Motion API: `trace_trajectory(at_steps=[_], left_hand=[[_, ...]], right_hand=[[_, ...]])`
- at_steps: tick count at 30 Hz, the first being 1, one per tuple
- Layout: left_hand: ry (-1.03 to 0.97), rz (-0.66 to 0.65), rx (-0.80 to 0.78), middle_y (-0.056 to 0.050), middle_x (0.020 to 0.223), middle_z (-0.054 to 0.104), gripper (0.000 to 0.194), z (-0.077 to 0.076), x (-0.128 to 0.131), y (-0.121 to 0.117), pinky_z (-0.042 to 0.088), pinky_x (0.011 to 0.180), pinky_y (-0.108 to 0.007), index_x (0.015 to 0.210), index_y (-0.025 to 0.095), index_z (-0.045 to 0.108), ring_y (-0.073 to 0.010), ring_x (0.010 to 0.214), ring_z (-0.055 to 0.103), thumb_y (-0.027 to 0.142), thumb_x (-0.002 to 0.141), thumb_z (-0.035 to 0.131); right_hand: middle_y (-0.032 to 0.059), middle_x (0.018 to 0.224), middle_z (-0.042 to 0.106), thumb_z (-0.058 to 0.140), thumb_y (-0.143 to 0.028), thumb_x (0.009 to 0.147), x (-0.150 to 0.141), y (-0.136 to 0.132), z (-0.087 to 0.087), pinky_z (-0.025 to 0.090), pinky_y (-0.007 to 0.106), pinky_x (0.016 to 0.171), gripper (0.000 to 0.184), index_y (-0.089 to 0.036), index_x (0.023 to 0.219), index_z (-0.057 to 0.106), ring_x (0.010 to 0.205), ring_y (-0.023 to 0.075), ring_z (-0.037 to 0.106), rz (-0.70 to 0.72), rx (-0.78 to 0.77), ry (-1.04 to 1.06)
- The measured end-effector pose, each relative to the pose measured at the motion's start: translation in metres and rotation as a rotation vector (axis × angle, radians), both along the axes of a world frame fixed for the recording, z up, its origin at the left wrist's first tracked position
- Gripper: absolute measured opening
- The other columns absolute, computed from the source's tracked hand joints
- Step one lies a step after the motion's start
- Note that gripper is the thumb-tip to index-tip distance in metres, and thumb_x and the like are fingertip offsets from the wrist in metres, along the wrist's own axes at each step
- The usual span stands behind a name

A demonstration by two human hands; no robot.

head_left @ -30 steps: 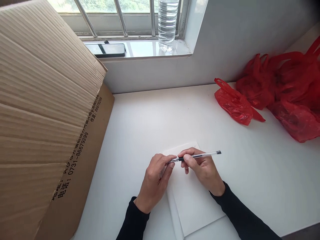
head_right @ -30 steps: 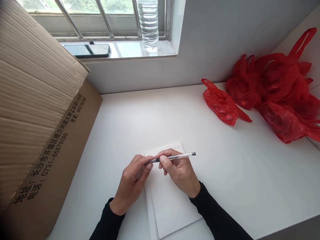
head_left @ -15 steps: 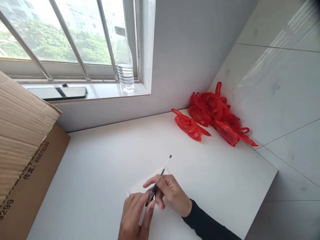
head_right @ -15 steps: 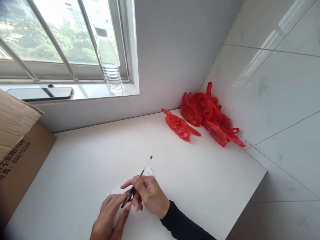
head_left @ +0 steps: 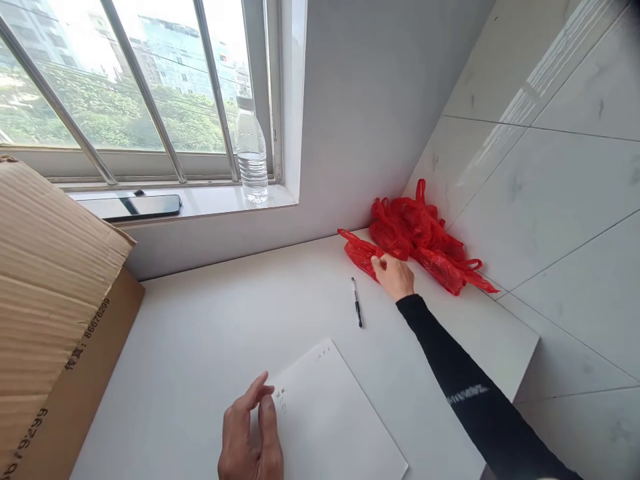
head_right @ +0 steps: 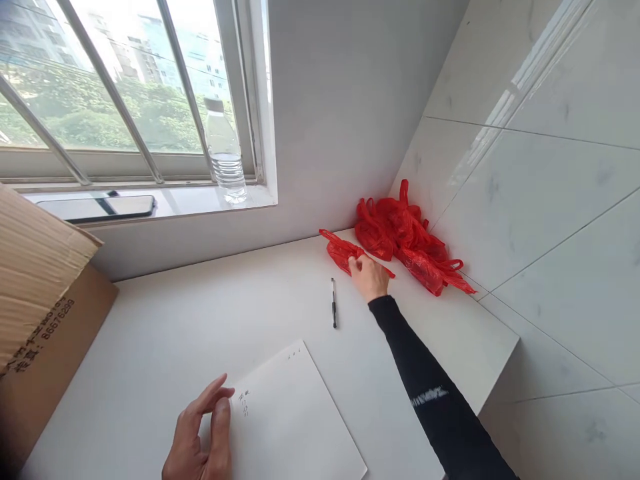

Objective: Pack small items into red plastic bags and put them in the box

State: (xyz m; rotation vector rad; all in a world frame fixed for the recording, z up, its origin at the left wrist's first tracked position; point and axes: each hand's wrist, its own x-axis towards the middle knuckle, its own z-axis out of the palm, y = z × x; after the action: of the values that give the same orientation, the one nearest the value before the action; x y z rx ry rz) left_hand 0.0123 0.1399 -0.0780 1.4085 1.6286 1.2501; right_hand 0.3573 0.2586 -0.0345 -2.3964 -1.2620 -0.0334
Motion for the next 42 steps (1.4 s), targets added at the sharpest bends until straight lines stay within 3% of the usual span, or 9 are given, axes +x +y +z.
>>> trace_trajectory(at_steps=[3, 8, 12, 17, 23, 27, 32, 38, 42], left_hand=[[-0.055, 0.064, -0.059, -0.006, 0.113, 0.068, 0.04, -0.001, -0.004, 0.002, 0.052, 0.077, -0.037, 0.126, 0.03, 0.063, -0.0283, 0.108, 0.063, 0.053, 0.094, 0.053], [-0.231, 0.106, 0.02, -0.004, 0.111, 0.065, 0.033, -0.004, -0.017, 0.003, 0.045, 0.103, -0.042, 0.127, 0.028, 0.06, -0.0242, 0.112, 0.061, 0.04, 0.097, 0.056], [-0.279, 0.147, 0.067, -0.004, 0.114, 0.064, 0.03, 0.006, -0.031, -0.003, 0.044, 0.106, -0.042, 0.127, 0.029, 0.06, -0.0227, 0.113, 0.06, 0.034, 0.097, 0.057], [-0.116, 0.016, 0.041, -0.007, 0.13, 0.061, 0.032, 0.034, -0.03, -0.011, 0.044, 0.106, -0.043, 0.13, 0.031, 0.063, -0.0251, 0.12, 0.058, 0.038, 0.1, 0.054], [0.11, -0.351, 0.147, -0.008, 0.148, 0.053, 0.044, 0.051, -0.013, -0.026, 0.041, 0.113, -0.052, 0.142, 0.035, 0.055, -0.0295, 0.142, 0.039, 0.029, 0.099, 0.057], [0.099, -0.458, 0.119, -0.007, 0.113, 0.07, 0.018, 0.052, -0.017, -0.045, 0.055, 0.09, -0.043, 0.11, 0.029, 0.071, -0.0272, 0.11, 0.06, 0.03, 0.098, 0.058], [0.107, -0.123, -0.052, -0.008, 0.112, 0.072, 0.025, 0.047, -0.044, -0.064, 0.054, 0.072, -0.036, 0.11, 0.025, 0.069, -0.0267, 0.096, 0.067, 0.042, 0.098, 0.056], [0.152, -0.401, 0.08, -0.006, 0.139, 0.06, 0.042, 0.064, -0.037, -0.07, 0.049, 0.102, -0.04, 0.145, 0.035, 0.049, -0.0238, 0.127, 0.056, 0.036, 0.103, 0.051], [0.379, -0.48, 0.234, -0.001, 0.092, 0.07, 0.012, 0.069, -0.027, -0.069, 0.049, 0.088, -0.038, 0.108, 0.028, 0.068, -0.0205, 0.09, 0.061, 0.027, 0.1, 0.06]], right_hand=[[0.0101, 0.122, 0.064, 0.065, -0.037, 0.101, 0.023, 0.02, 0.007, 0.049, 0.052, 0.1, 0.026, -0.015, 0.116, 0.065, 0.114, 0.0287, 0.061, -0.113, 0.065, -0.031], [0.0079, 0.114, 0.067, 0.065, -0.028, 0.101, 0.033, 0.018, 0.01, 0.054, 0.046, 0.094, 0.016, -0.015, 0.11, 0.066, 0.104, 0.0243, 0.065, 0.022, 0.174, 0.02], [0.0131, 0.115, 0.067, 0.059, -0.025, 0.101, 0.01, -0.021, 0.03, 0.047, 0.041, 0.097, 0.017, -0.014, 0.113, 0.063, 0.112, 0.026, 0.061, 0.236, 0.33, 0.036], [0.0042, 0.103, 0.07, 0.067, -0.039, 0.098, -0.052, -0.097, 0.055, 0.051, 0.037, 0.077, 0.015, -0.026, 0.104, 0.065, 0.093, 0.0255, 0.066, 0.632, 0.394, 0.232], [0.0007, 0.097, 0.066, 0.059, -0.019, 0.099, -0.122, -0.155, 0.033, 0.049, 0.037, 0.083, 0.011, -0.027, 0.103, 0.066, 0.094, 0.0215, 0.061, 1.006, 0.246, 0.546], [-0.0012, 0.092, 0.064, 0.061, -0.02, 0.097, -0.131, -0.17, 0.024, 0.047, 0.035, 0.076, 0.01, -0.028, 0.101, 0.066, 0.084, 0.0191, 0.059, 0.96, 0.191, 0.728], [-0.0002, 0.096, 0.065, 0.058, -0.033, 0.102, -0.111, -0.183, 0.027, 0.047, 0.036, 0.076, 0.011, -0.028, 0.099, 0.067, 0.085, 0.0204, 0.059, 0.801, 0.16, 0.848], [-0.0024, 0.096, 0.062, 0.064, -0.034, 0.097, -0.128, -0.194, 0.023, 0.043, 0.036, 0.085, 0.011, -0.029, 0.106, 0.06, 0.09, 0.0206, 0.057, 0.833, 0.1, 0.853], [-0.0036, 0.087, 0.059, 0.059, -0.036, 0.102, -0.141, -0.2, 0.023, 0.042, 0.033, 0.074, 0.013, -0.028, 0.092, 0.06, 0.08, 0.018, 0.054, 0.909, 0.098, 0.841]])
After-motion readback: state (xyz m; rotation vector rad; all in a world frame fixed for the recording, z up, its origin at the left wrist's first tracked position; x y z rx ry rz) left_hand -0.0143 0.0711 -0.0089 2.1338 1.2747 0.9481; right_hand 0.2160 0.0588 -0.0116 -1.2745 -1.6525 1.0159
